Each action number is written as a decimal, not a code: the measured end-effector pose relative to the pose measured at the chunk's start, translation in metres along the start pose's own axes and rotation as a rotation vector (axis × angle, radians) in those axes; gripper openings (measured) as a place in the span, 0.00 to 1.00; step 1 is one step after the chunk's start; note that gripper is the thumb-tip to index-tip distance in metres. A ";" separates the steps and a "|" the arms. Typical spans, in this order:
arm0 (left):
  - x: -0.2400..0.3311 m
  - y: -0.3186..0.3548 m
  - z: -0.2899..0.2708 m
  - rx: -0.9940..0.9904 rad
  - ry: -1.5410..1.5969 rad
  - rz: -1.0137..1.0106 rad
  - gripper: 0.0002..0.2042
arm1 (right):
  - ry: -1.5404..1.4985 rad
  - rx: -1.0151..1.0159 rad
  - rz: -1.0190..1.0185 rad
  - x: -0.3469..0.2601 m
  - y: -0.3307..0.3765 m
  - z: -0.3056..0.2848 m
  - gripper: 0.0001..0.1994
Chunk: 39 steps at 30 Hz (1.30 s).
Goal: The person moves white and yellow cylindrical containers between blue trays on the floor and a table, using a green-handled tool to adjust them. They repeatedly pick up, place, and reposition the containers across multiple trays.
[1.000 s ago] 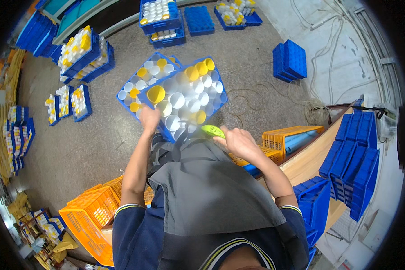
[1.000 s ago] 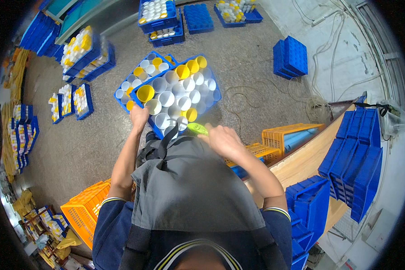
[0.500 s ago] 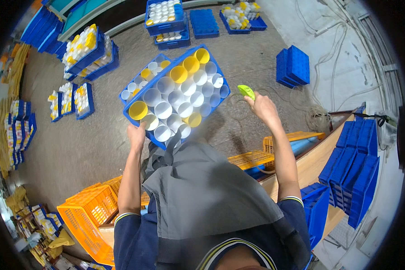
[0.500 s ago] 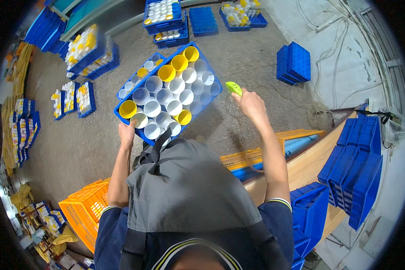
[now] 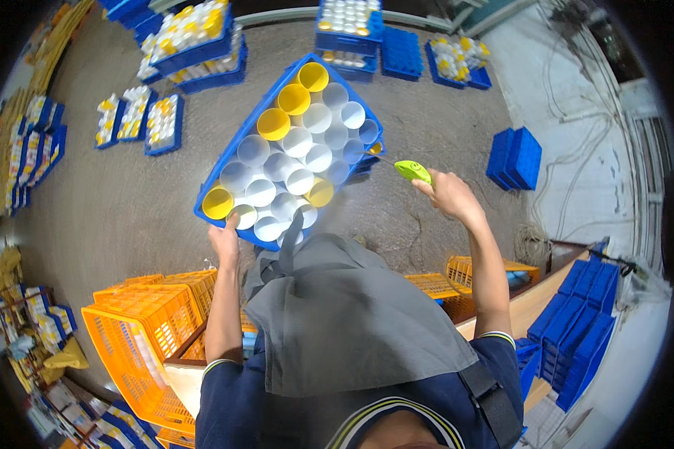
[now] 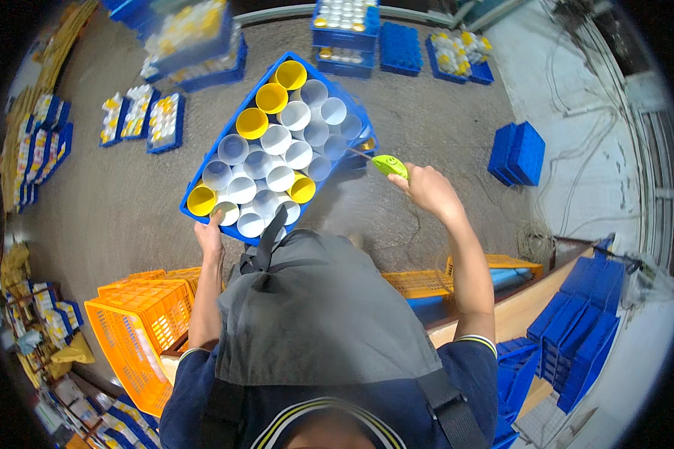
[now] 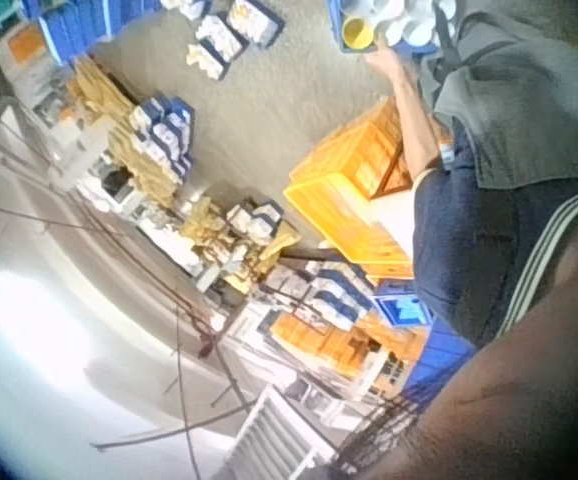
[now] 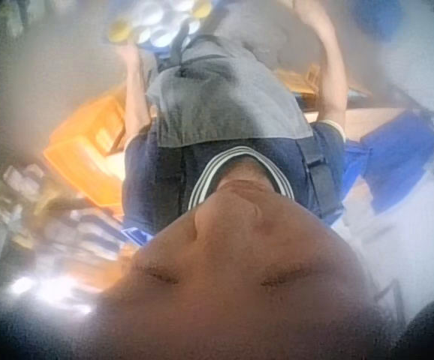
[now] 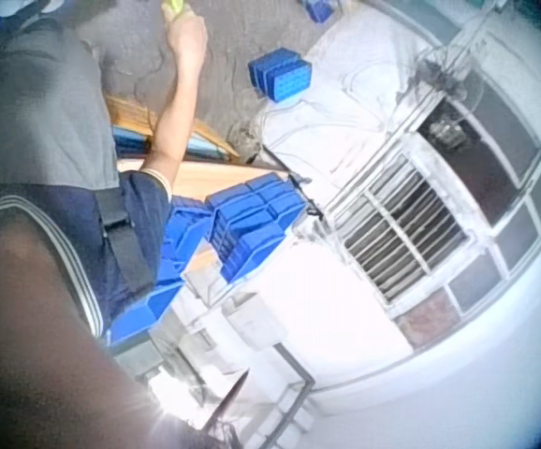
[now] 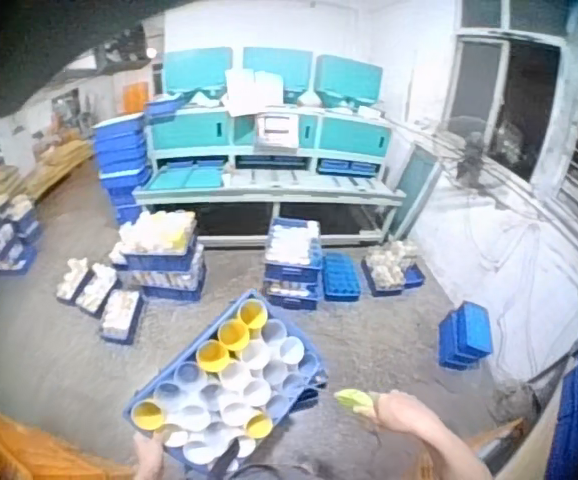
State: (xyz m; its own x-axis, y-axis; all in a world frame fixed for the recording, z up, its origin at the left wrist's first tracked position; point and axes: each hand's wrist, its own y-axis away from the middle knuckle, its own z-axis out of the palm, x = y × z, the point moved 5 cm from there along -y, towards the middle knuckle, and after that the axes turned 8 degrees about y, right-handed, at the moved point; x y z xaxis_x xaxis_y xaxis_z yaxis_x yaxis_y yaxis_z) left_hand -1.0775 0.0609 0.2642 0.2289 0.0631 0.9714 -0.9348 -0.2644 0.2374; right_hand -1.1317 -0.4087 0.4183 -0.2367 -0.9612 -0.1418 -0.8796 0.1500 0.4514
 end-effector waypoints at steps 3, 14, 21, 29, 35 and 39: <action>0.003 -0.035 -0.051 0.061 0.031 -0.015 0.15 | 0.064 -0.066 -0.064 -0.084 -0.020 -0.001 0.28; 0.046 -0.166 -0.205 0.361 -0.178 -0.065 0.19 | 0.190 -0.056 -0.430 -0.324 -0.071 0.018 0.27; 0.045 -0.205 -0.252 0.574 -0.375 -0.189 0.23 | 0.292 -0.068 -0.537 -0.399 -0.089 0.020 0.25; 0.061 -0.259 -0.235 0.631 -0.490 -0.279 0.26 | 0.233 -0.114 -0.602 -0.431 -0.128 0.021 0.22; 0.074 -0.342 -0.187 0.552 -0.462 -0.208 0.26 | 0.168 -0.061 -0.536 -0.440 -0.192 -0.010 0.20; 0.093 -0.401 -0.138 0.485 -0.434 -0.085 0.26 | 0.105 0.028 -0.471 -0.449 -0.247 -0.033 0.21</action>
State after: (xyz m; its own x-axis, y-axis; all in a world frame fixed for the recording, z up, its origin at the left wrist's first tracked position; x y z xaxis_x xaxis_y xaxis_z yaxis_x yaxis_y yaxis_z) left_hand -0.7189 0.3052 0.2595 0.4804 -0.2646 0.8362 -0.7034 -0.6857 0.1871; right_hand -0.7948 -0.0217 0.3996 0.2320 -0.9441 -0.2343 -0.8924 -0.3024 0.3350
